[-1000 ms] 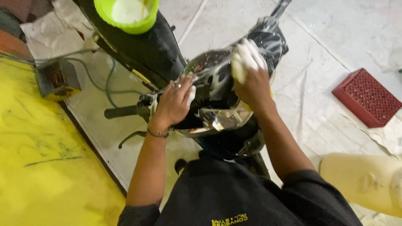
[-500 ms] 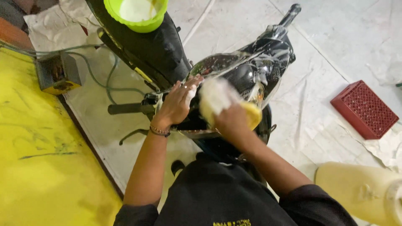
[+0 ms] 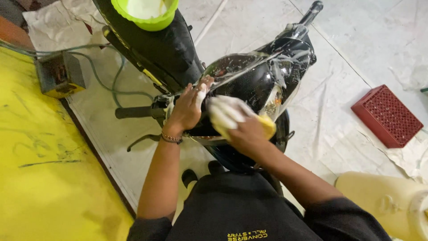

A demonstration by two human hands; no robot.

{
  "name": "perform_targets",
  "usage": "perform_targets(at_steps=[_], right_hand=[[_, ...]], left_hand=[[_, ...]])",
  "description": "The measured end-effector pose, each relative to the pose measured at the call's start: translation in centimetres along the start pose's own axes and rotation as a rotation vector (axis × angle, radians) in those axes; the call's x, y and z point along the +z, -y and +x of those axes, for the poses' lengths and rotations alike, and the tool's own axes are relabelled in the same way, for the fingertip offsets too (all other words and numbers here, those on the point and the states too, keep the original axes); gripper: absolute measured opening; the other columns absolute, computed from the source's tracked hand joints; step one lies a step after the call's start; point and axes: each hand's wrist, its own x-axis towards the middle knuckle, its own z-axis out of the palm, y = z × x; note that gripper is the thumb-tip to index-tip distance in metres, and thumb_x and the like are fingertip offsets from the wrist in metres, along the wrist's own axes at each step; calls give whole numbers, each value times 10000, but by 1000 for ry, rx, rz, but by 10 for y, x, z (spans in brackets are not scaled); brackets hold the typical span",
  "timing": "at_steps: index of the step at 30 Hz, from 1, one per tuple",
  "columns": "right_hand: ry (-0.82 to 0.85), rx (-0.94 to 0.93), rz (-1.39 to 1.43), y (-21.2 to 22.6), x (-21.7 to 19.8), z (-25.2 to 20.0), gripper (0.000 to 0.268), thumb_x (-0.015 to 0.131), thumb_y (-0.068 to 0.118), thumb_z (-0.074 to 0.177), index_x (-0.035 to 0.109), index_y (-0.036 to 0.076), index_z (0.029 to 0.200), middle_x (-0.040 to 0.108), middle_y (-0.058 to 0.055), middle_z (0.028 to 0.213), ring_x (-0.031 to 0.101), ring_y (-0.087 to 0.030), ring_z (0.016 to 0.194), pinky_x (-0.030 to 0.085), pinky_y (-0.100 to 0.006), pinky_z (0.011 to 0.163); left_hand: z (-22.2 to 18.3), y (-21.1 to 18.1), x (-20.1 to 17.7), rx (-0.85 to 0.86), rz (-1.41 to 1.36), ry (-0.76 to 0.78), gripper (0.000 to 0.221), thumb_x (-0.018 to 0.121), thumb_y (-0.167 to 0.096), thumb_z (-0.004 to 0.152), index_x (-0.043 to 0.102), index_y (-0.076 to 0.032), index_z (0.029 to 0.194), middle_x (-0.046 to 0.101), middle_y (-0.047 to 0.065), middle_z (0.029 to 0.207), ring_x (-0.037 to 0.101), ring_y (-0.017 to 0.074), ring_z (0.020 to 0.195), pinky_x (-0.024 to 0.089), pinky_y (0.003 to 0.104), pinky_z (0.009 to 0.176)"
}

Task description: The person scrubs the front dashboard, handlebars, and headlight of a black motorcycle using a yellow sponge soaked in soapy water. The person repeatedly dips the sponge into a green bucket to maintain the lather while cleaning the vehicle's front section.

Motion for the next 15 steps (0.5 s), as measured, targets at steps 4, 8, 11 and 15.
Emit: perform_targets(at_steps=[4,8,11,15], right_hand=[[-26,144,-232,-67,-7,-3,207,574,106,980,699,-9,1099,619,-227,1348,617,-440,1220,497,-514,1032],[757,438,-372,-62,55,-49,232,576,328,881,797,282,934,709,-104,689,684,-341,639,443,-450,500],[-77,-53,-77,9,5,-4,210,624,183,960,731,100,1121,674,-117,1276,640,-343,1215,541,-520,987],[-117,244,363,-63,-13,-2,161,475,-41,905,564,47,804,608,-142,906,534,-261,850,505,-387,814]], left_hand=[[-6,-14,-3,-4,-142,-16,634,73,-396,1122,358,-73,1588,315,258,1628,239,444,1523,47,604,1271],[3,9,6,-18,-15,-8,632,64,-415,1124,391,-136,1587,395,172,1616,320,350,1517,68,577,1270],[0,5,6,13,33,-47,626,42,-376,1131,428,-163,1576,449,136,1590,374,321,1492,100,582,1258],[1,9,15,61,88,-130,592,131,-374,1138,497,-107,1520,506,184,1536,449,405,1428,159,619,1237]])
